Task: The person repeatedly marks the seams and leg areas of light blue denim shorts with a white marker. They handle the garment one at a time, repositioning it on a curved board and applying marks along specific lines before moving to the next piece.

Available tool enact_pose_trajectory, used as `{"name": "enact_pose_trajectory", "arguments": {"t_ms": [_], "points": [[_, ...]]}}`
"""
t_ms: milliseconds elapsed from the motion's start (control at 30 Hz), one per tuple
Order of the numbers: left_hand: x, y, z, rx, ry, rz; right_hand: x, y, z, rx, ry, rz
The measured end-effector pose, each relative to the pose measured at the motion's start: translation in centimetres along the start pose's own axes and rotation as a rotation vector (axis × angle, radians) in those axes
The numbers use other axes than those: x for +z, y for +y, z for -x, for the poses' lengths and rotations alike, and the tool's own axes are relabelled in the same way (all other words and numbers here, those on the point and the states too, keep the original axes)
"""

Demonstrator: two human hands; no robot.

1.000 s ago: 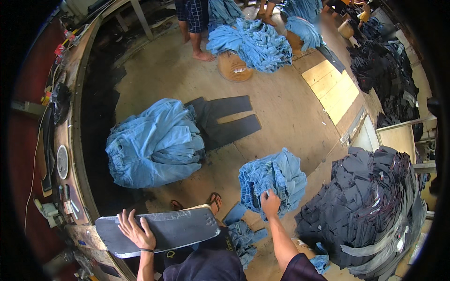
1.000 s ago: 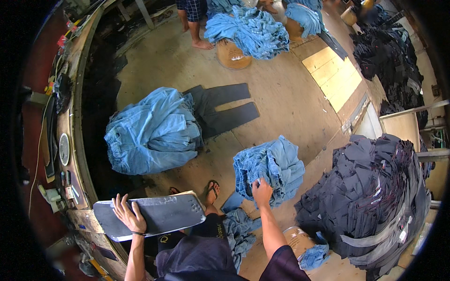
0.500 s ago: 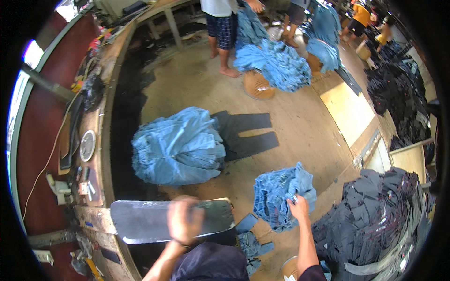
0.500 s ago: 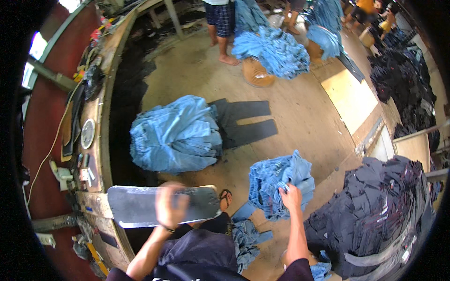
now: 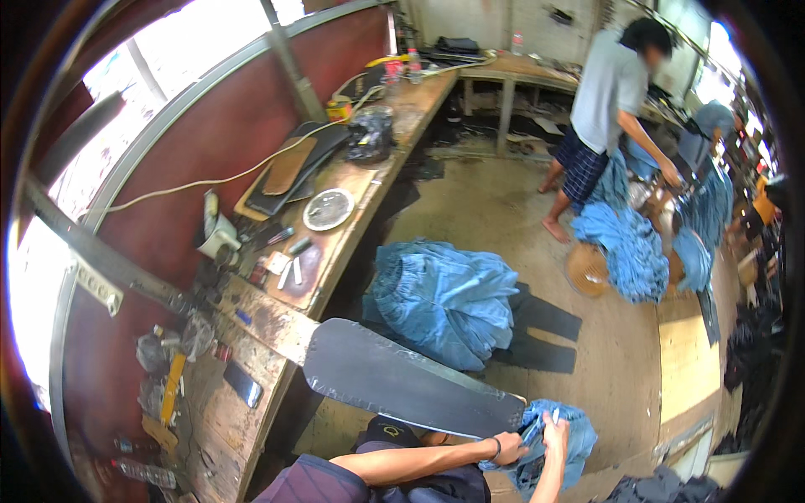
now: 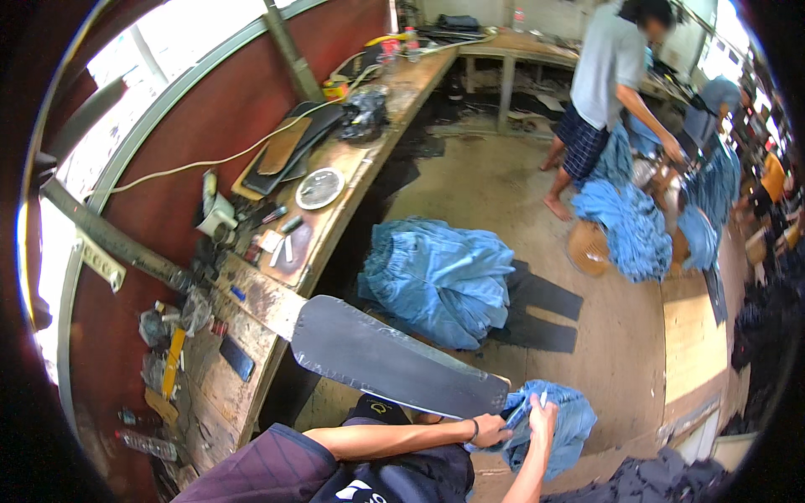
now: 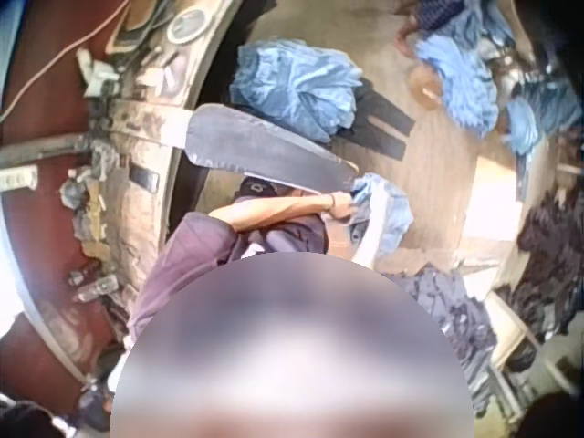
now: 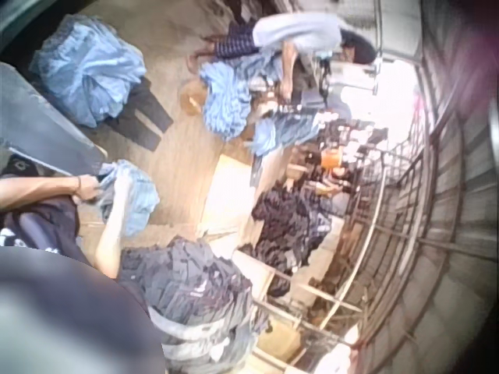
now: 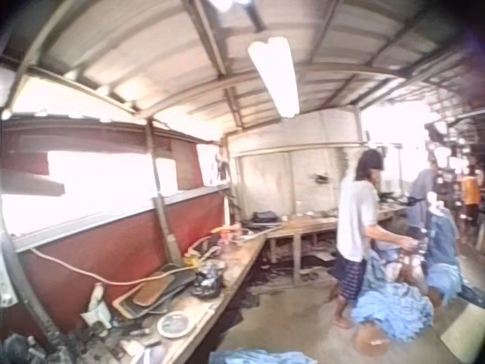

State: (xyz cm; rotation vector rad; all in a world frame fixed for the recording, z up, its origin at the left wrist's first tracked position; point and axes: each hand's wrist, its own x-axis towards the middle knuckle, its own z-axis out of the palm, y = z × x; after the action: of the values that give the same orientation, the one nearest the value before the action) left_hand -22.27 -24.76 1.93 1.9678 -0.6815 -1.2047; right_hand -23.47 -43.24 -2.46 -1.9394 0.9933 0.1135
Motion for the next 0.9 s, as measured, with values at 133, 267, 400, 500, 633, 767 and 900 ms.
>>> {"name": "enact_pose_trajectory", "arguments": {"t_ms": [133, 267, 400, 500, 633, 767, 900], "points": [[-6.4, -2.2, 4.1, 0.077, 0.139, 0.040, 3.5, -9.1, -3.2, -0.388, -0.184, 0.209], [-7.6, -9.8, 13.1, 0.063, 0.095, 0.049, 2.0, -14.6, 0.7, -0.612, -0.501, 0.353], [-8.8, -14.4, 21.1, 0.135, 0.338, 0.197, 8.2, -17.8, 5.7, -0.557, -0.439, 0.611], [-15.4, -17.3, 28.4, -0.161, 0.338, 0.154, 19.7, -21.1, 9.5, -0.635, -0.426, 0.414], [-23.6, -22.0, 35.7, -0.374, 0.180, 0.138, 28.0, -23.9, 12.5, -0.748, -0.426, 0.277], [-23.9, -22.7, 31.1, 0.109, 0.432, 1.071, 22.9, -21.3, 12.3, -0.563, -0.137, -0.084], [-24.0, -20.4, 24.7, -0.363, 0.387, 0.501, 15.5, -16.0, 11.7, -0.422, 0.348, -0.002]]}}
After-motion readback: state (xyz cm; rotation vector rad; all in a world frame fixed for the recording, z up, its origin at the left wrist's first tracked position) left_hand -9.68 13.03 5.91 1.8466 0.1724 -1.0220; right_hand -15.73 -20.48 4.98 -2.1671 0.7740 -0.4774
